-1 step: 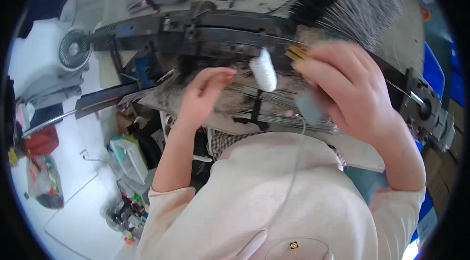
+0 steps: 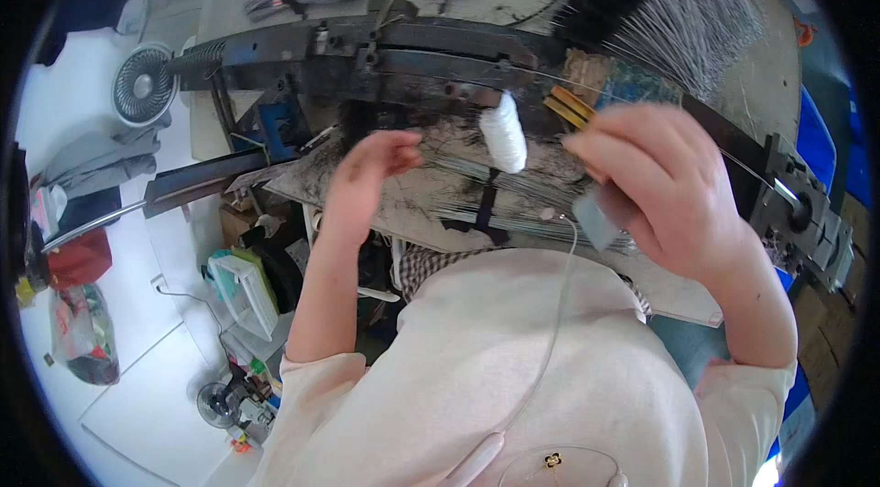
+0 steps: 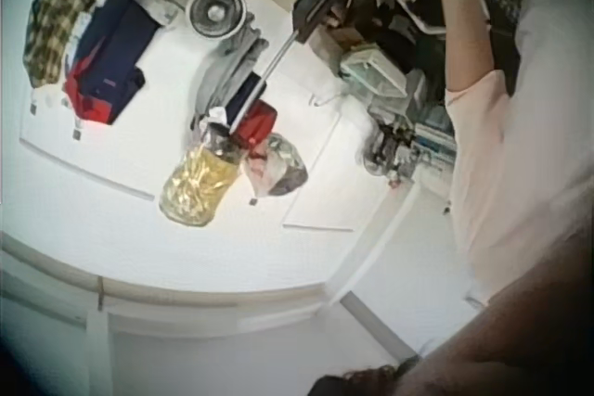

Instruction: The person manufactures wire brushes by inserting bristle bundles into a handheld holder, aligning them between wire rods on a machine fixture, and operating the machine to twist the wire into brushes.

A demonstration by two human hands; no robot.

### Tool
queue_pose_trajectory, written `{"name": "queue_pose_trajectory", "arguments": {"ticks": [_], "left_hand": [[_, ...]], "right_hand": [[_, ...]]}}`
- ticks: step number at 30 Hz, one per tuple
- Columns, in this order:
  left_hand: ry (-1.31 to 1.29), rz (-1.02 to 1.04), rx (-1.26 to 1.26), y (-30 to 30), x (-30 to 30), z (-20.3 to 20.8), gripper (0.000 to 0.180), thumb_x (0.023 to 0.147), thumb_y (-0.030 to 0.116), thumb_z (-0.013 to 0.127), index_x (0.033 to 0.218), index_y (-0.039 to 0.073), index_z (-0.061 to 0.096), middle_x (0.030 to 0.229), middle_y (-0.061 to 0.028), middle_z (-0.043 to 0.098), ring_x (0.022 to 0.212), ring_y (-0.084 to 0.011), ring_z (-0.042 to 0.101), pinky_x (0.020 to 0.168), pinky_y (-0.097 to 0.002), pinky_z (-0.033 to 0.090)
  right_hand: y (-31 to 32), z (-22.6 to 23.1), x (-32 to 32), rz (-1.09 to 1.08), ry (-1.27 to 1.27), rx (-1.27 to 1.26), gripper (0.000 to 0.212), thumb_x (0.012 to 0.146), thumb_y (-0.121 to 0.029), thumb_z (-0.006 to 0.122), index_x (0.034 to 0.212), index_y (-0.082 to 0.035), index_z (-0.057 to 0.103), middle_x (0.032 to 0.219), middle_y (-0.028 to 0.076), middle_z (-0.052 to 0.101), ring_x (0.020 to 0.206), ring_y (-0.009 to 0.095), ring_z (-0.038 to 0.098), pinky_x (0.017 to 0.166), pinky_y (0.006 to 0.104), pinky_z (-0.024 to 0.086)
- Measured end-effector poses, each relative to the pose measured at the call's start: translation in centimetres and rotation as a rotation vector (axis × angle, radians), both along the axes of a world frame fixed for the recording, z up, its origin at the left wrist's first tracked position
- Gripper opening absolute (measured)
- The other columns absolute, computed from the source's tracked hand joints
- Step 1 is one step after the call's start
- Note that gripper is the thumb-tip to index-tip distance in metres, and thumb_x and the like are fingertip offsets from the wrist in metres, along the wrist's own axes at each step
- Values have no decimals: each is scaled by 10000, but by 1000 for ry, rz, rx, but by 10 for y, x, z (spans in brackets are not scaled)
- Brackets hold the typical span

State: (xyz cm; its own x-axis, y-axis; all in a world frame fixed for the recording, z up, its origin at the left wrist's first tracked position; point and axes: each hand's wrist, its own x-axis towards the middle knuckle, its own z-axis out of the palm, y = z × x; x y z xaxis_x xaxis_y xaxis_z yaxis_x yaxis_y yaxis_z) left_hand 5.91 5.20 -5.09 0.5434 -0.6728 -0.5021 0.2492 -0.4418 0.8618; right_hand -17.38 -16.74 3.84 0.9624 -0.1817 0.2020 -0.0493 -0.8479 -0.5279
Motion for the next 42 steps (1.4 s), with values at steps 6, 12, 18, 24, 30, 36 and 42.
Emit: {"name": "queue_pose_trajectory", "arguments": {"ticks": [6, 12, 18, 24, 30, 36, 42], "left_hand": [[156, 567, -182, 62, 40, -3, 251, 920, 297, 637, 1003, 60, 649, 841, 10, 611, 802, -129, 593, 789, -302, 461], [103, 649, -103, 58, 28, -1, 241, 920, 329, 631, 1005, 104, 629, 820, 26, 581, 834, -126, 578, 732, -308, 420], [81, 639, -87, 55, 30, -4, 194, 938, 290, 603, 991, 104, 619, 886, 10, 604, 826, -125, 593, 746, -318, 453], [286, -124, -228, -14, -45, 36, 175, 956, 158, 543, 1013, 16, 628, 926, -61, 630, 793, -176, 616, 762, -321, 490], [276, -689, -367, -149, -129, 34, 157, 949, 111, 537, 1003, -15, 614, 864, -50, 631, 777, -122, 583, 725, -264, 470], [483, -106, -220, -127, -123, 50, 209, 964, 206, 542, 1027, 23, 620, 883, -18, 625, 806, -111, 567, 736, -259, 443], [630, 5, -327, -104, -99, 47, 263, 972, 274, 545, 1027, 33, 637, 843, -10, 608, 805, -125, 564, 741, -277, 435]], "right_hand": [[0, -32, -5, -29, 197, 79, 445, 734, -19, 655, 1172, -64, 588, 1108, 122, 586, 998, 324, 581, 839, 414, 477], [2, -51, 9, -261, 272, 32, 409, 785, -74, 642, 1185, -79, 561, 1144, 118, 542, 1032, 325, 563, 879, 424, 473], [0, -59, 2, -273, 300, 142, 183, 798, -68, 642, 972, -42, 592, 1044, 113, 560, 925, 323, 594, 793, 401, 498], [-10, -1, -30, -223, 88, 679, 164, 881, -30, 589, 1042, -4, 573, 906, 94, 600, 861, 207, 608, 749, 322, 487], [-29, 33, -16, -379, 12, 843, 226, 935, 21, 503, 1161, 37, 514, 1033, 71, 586, 932, 101, 583, 800, 250, 486], [-44, 8, -11, -310, -5, 534, 162, 849, -49, 630, 1009, -27, 643, 883, 50, 624, 810, 145, 590, 717, 278, 474], [-38, 0, 10, -223, 69, 389, 185, 821, -83, 628, 996, -23, 648, 922, 118, 635, 888, 305, 609, 764, 363, 490]]}}
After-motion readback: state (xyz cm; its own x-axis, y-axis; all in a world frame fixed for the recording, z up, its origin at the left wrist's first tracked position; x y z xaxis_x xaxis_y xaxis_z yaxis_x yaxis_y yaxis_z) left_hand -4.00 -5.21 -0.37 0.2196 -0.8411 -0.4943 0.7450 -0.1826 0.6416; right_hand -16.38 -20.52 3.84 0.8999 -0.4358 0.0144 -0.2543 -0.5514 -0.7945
